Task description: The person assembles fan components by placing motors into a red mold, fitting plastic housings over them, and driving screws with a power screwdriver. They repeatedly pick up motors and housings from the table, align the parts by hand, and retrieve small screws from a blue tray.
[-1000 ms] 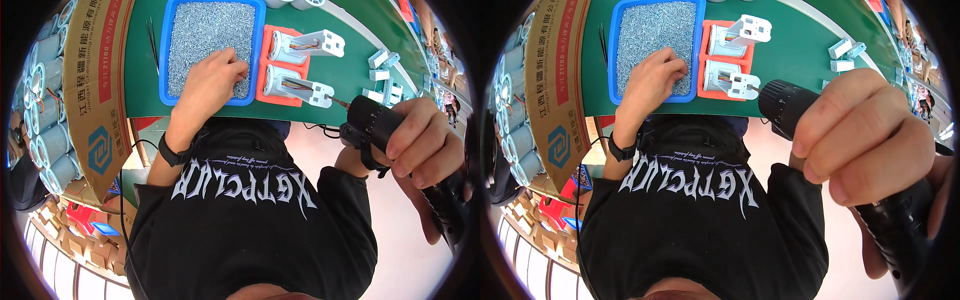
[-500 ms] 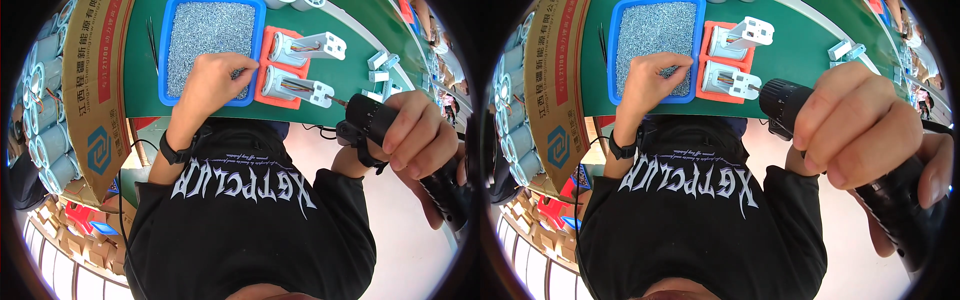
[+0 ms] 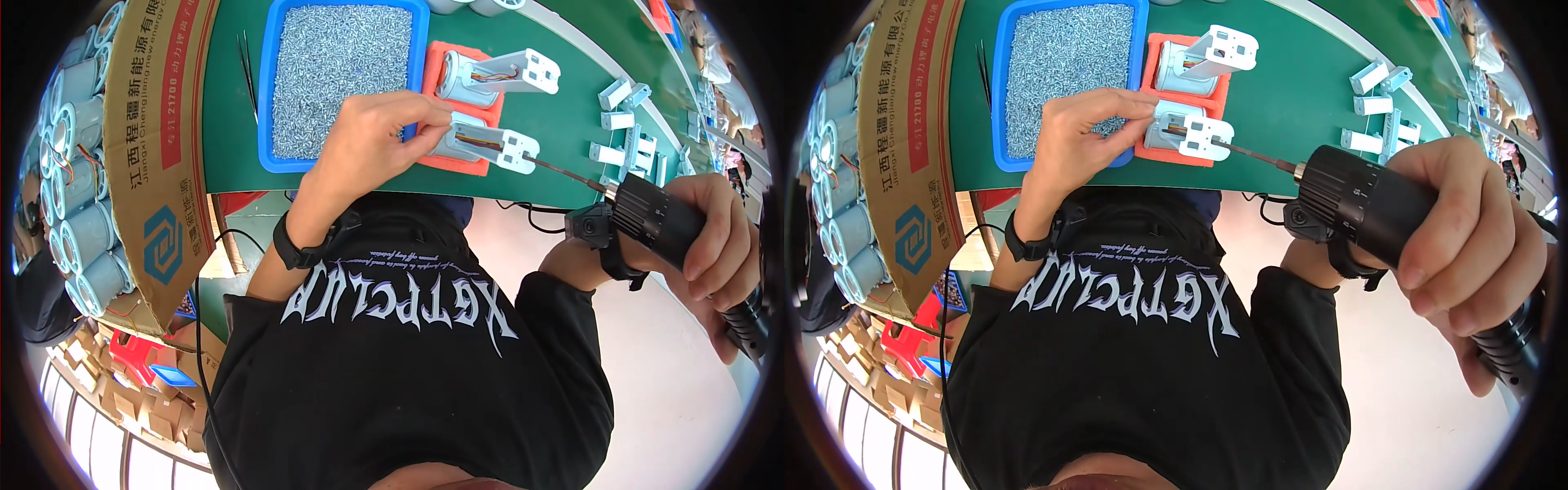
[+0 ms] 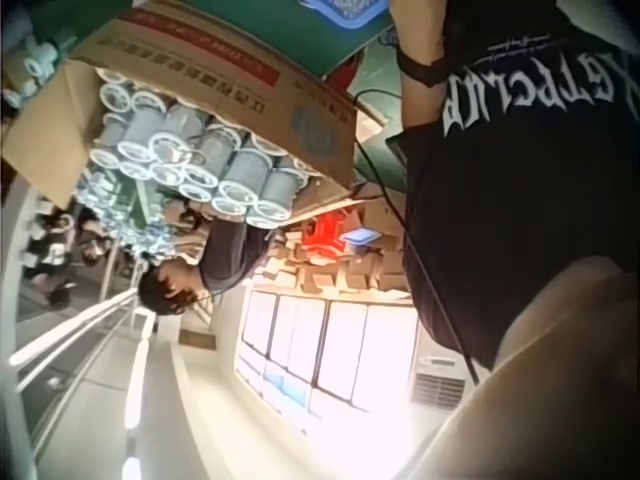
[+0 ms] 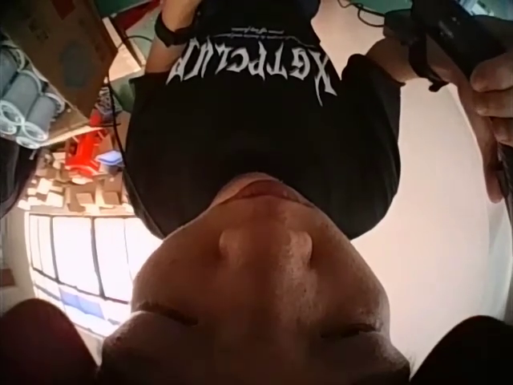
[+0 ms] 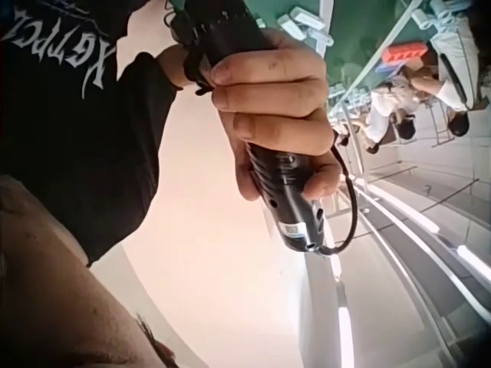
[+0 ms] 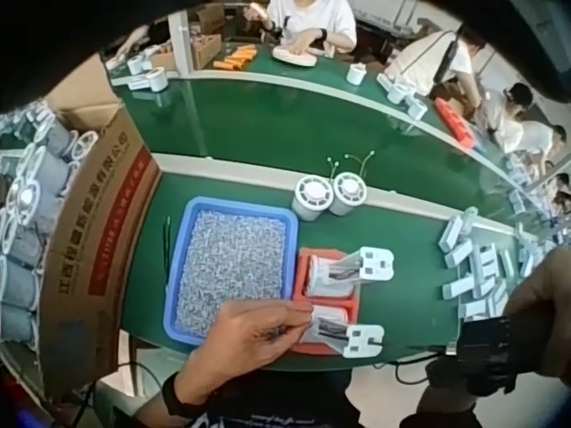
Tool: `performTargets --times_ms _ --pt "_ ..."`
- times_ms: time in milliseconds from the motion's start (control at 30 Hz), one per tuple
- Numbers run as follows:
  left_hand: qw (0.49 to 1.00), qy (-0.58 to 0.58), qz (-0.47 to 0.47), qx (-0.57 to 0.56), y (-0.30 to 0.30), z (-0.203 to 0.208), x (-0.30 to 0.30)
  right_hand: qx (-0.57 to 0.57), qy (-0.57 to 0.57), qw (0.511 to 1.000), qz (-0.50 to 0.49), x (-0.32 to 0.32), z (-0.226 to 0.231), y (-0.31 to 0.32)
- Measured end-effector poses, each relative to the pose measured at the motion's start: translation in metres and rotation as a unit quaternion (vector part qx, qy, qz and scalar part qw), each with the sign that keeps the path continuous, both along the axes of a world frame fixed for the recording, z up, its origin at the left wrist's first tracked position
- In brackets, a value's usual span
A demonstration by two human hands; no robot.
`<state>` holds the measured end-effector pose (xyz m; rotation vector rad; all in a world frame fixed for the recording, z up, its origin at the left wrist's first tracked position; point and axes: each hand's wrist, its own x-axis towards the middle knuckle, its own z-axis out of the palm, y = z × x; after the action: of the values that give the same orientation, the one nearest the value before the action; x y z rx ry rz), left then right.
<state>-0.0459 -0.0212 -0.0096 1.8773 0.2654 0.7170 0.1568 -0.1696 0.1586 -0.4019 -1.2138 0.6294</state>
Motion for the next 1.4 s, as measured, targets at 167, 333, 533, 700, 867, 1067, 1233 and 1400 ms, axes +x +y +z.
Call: performTargets --times_ms 167,333,533,700,867,1067,1233,1400 --pt "0.995 -0.024 -0.055 -0.075 -0.003 0.0 -0.003 0.001 0.016 1.0 0.005 0.004 0.0 -0.012" --pt "0.979 -0.071 -0.089 -0.168 -0.006 -0.005 -0.001 0.009 0.026 0.999 0.02 0.005 0.0 -0.012" --pt "0.983 -0.081 -0.086 -0.143 -0.008 -0.006 0.0 -0.001 0.031 1.0 -0.004 0.002 0.003 -0.015" --pt "0.981 -0.08 -0.083 -0.159 -0.008 -0.01 -0.001 -0.008 0.037 0.999 -0.012 0.006 0.004 -0.019" --pt "0.97 -0.049 -0.077 -0.225 -0.016 -0.012 0.0 0.002 0.029 1.0 -0.002 0.005 0.004 -0.018" --pt "0.966 -0.072 -0.069 -0.239 -0.024 -0.01 0.002 0.016 0.017 1.0 0.009 0.0 0.003 -0.017" --pt "0.955 -0.064 -0.074 -0.281 -0.023 -0.01 0.001 0.027 -0.019 0.999 0.016 -0.009 -0.001 -0.006" --pt "0.942 -0.098 -0.053 -0.318 -0.028 -0.007 0.001 0.02 -0.024 0.999 0.034 -0.015 0.002 -0.002"
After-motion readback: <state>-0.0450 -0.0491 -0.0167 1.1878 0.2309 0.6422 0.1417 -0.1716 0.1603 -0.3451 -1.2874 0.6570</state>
